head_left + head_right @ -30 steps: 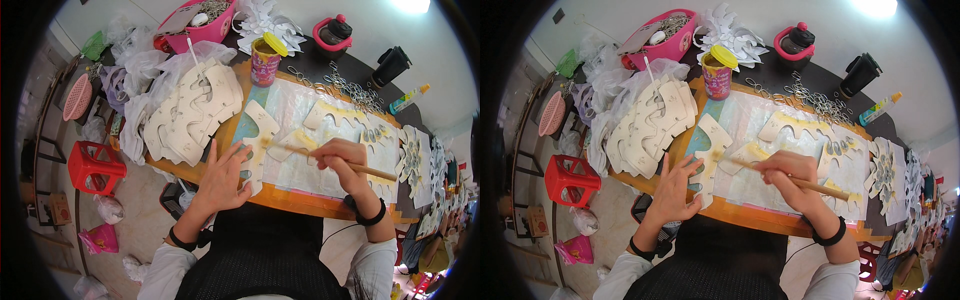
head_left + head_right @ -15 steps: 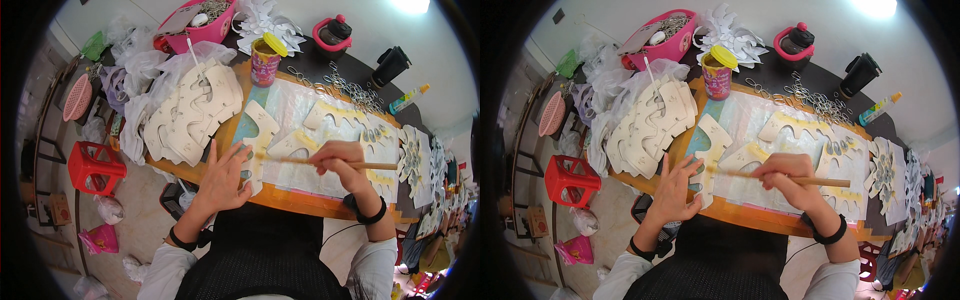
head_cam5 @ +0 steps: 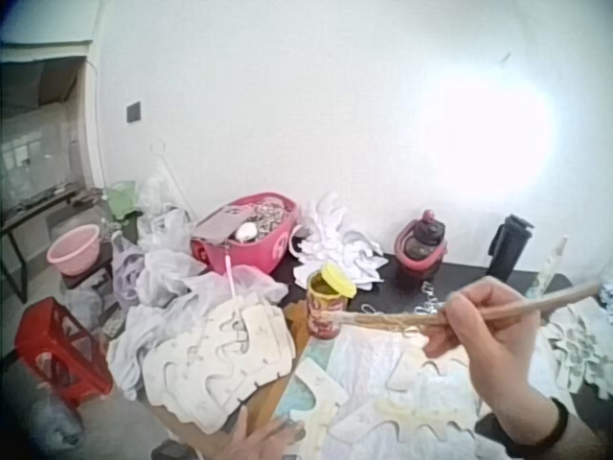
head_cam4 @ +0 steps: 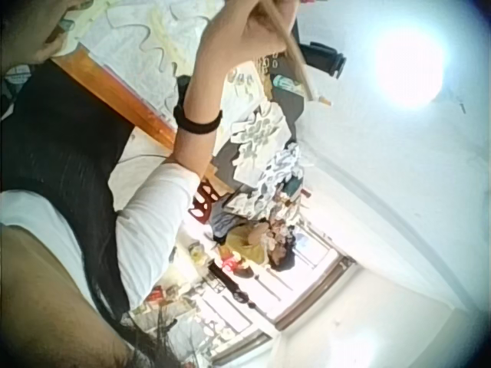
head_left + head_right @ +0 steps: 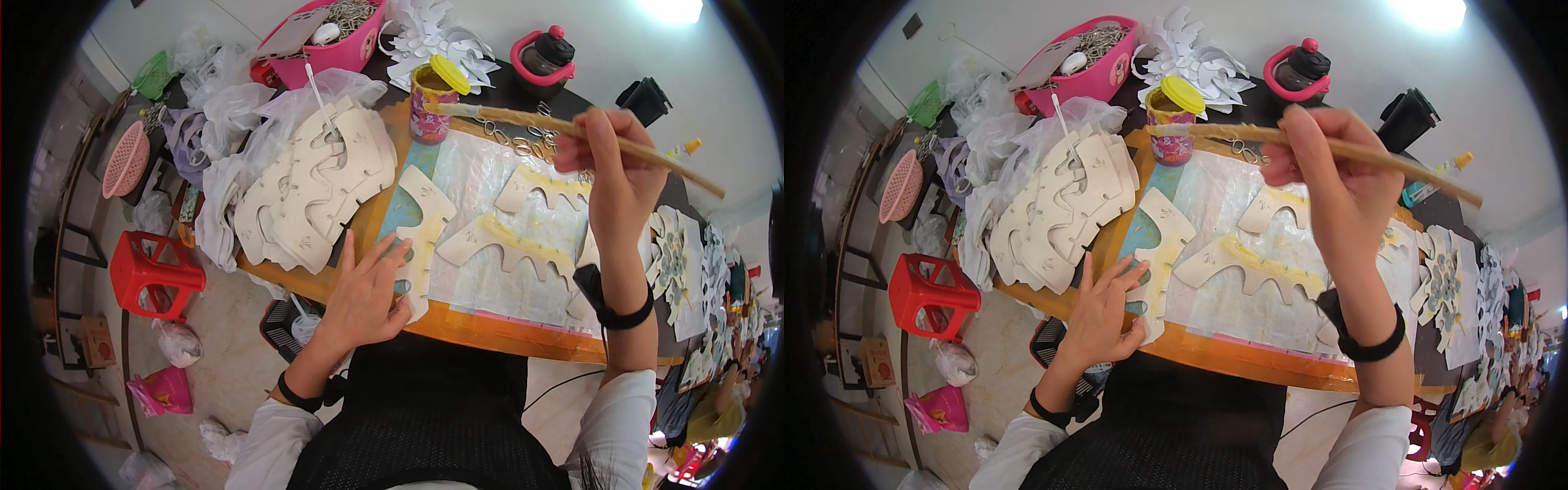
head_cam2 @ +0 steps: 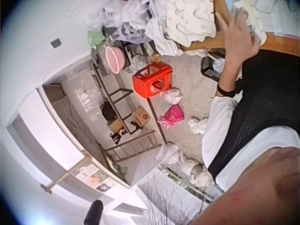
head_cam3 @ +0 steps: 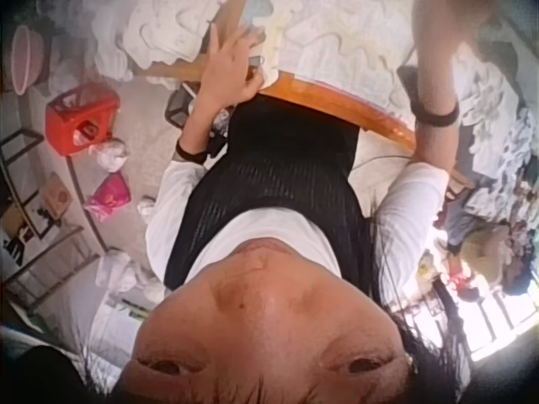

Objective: Apply yellow adhesive to white shoe components using a brush on a workshop table.

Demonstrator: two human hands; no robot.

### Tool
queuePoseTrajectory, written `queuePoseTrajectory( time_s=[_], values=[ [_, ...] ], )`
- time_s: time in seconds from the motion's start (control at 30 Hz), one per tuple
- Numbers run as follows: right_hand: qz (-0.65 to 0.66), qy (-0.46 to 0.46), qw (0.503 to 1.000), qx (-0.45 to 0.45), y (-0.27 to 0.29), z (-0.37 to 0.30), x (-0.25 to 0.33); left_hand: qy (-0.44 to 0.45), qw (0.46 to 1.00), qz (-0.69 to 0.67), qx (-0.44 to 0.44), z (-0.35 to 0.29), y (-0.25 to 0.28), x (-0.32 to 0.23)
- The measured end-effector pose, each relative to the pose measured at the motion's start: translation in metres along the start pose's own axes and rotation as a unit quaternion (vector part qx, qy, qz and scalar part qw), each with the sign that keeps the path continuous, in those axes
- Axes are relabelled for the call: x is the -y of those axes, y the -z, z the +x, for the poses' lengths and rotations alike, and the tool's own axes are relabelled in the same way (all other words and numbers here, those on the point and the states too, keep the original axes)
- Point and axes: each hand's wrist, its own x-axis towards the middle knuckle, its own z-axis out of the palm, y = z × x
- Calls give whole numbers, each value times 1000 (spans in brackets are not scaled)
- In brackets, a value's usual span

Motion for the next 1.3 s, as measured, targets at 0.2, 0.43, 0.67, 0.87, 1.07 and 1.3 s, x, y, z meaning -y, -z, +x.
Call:
queuePoseTrajectory(
  time_s=[0.2, 0.43, 0.67, 0.87, 1.07, 1.3],
  values=[
    [-155, 192, 969, 28, -38, 22, -23, -2, 1000, -4, -1, 1, -1, -1],
    [-256, 294, 919, 57, -73, 33, -49, -1, 1000, -1, 0, 1, 0, -1],
    [-212, 190, 958, 46, -70, 34, -50, 0, 1000, -5, -9, 2, -2, -1],
    [-50, 81, 993, -75, -47, 27, -34, -4, 1000, -7, -2, 2, 0, -1],
    [26, -34, 994, -97, -18, 18, -27, -2, 1000, -9, -7, 2, -1, -1],
    [212, -245, 946, 33, 29, -16, -32, 0, 1000, -10, -23, 3, -3, -2]
  ],
)
